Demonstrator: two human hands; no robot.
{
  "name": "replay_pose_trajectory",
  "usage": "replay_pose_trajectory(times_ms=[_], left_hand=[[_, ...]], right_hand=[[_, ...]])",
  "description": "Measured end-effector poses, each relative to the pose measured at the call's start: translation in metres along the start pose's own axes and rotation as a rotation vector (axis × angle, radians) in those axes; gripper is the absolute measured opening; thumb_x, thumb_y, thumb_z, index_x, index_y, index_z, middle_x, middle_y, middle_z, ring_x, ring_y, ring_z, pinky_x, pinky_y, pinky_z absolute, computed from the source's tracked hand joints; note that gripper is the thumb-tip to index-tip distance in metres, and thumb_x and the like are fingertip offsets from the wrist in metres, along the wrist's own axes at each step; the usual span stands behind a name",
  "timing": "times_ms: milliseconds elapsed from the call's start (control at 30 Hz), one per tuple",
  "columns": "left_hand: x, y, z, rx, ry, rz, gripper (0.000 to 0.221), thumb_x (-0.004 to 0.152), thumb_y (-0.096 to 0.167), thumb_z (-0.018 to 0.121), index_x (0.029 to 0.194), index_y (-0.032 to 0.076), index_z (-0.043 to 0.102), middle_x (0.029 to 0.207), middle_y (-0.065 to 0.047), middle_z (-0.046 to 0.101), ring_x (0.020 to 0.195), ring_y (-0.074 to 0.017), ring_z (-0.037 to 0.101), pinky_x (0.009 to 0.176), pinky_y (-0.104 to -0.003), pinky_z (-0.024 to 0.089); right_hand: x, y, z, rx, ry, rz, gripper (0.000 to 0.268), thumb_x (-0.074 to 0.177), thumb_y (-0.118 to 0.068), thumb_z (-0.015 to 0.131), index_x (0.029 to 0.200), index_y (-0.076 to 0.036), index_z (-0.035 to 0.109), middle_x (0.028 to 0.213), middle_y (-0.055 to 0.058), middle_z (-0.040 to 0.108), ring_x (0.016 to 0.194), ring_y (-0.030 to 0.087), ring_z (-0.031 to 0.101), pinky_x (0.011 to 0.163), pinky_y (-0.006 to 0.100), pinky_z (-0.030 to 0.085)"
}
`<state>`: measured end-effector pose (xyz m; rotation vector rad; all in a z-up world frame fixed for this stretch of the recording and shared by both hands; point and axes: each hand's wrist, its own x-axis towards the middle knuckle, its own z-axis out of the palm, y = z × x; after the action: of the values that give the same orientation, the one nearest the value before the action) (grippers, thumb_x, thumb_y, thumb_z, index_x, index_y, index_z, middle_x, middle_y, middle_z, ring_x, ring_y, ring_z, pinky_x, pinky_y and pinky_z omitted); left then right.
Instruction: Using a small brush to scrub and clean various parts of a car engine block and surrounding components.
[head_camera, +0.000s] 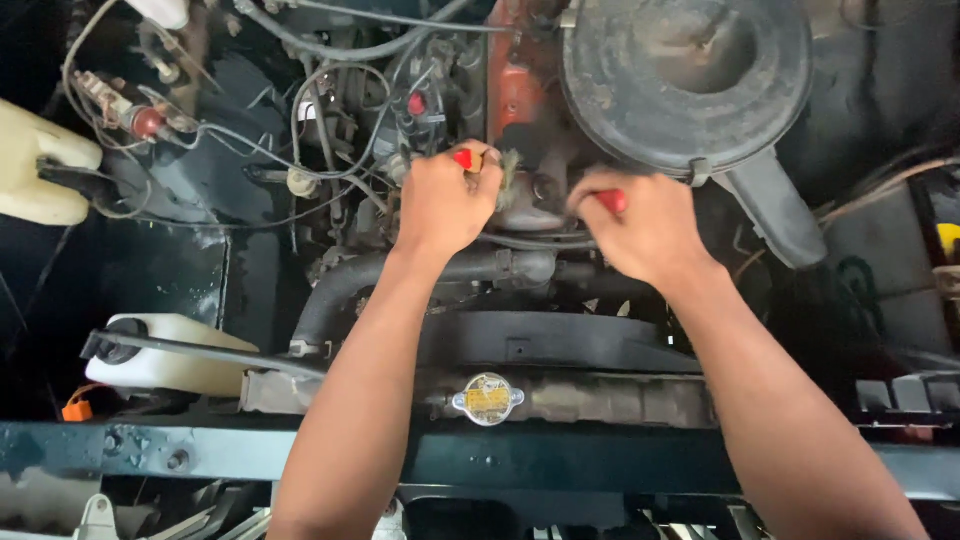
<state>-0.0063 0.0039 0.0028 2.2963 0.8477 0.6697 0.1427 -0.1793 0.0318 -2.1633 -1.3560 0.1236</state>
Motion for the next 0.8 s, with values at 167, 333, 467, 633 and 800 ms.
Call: replay_pose_trajectory(times_ms=[167, 333, 467, 633, 800], left_hand=[[0.002, -0.002, 0.003, 0.004, -0.015, -0.014, 0.03, 0.093, 0.041, 0.055, 0.085, 0.02, 0.075, 0.047, -0.005, 0.06, 0.053, -0.0333, 0.069, 0.052, -0.045, 0.057], [0.001, 0.003, 0.002, -0.009, -0.022, -0.001, 0.03, 0.093, 0.037, 0.055, 0.085, 0.016, 0.074, 0.046, -0.007, 0.059, 0.053, -0.0345, 0.068, 0.052, -0.045, 0.057], [0.003, 0.003, -0.002, -0.023, -0.025, 0.031, 0.031, 0.095, 0.034, 0.053, 0.083, 0.015, 0.073, 0.047, -0.007, 0.061, 0.049, -0.031, 0.067, 0.05, -0.041, 0.057], [0.002, 0.004, -0.003, -0.026, -0.047, 0.04, 0.031, 0.095, 0.035, 0.052, 0.083, 0.014, 0.071, 0.047, -0.009, 0.06, 0.051, -0.033, 0.068, 0.05, -0.043, 0.057], [-0.001, 0.009, -0.005, -0.011, -0.036, 0.036, 0.031, 0.094, 0.033, 0.053, 0.085, 0.013, 0.074, 0.052, -0.011, 0.063, 0.057, -0.0345, 0.07, 0.053, -0.045, 0.058]], right_hand=[[0.001, 0.002, 0.012, 0.07, 0.088, 0.014, 0.018, 0.095, -0.021, 0.063, 0.103, -0.023, 0.079, 0.087, 0.007, 0.076, 0.082, 0.037, 0.073, 0.081, 0.044, 0.056], [0.002, -0.009, 0.005, 0.172, 0.093, 0.108, 0.021, 0.1, -0.023, 0.061, 0.109, -0.017, 0.079, 0.084, 0.01, 0.075, 0.086, 0.042, 0.072, 0.082, 0.049, 0.054], [0.007, -0.01, 0.008, 0.155, 0.057, 0.15, 0.018, 0.1, -0.026, 0.061, 0.104, -0.022, 0.078, 0.079, 0.01, 0.074, 0.084, 0.04, 0.072, 0.08, 0.05, 0.054], [0.002, -0.019, -0.002, 0.427, -0.06, 0.221, 0.022, 0.096, -0.018, 0.057, 0.091, -0.011, 0.077, 0.058, 0.009, 0.067, 0.054, 0.024, 0.066, 0.075, 0.036, 0.054], [0.006, -0.016, 0.005, 0.195, 0.035, 0.286, 0.022, 0.1, -0.025, 0.056, 0.102, -0.018, 0.077, 0.074, 0.002, 0.073, 0.07, 0.03, 0.071, 0.074, 0.043, 0.054]])
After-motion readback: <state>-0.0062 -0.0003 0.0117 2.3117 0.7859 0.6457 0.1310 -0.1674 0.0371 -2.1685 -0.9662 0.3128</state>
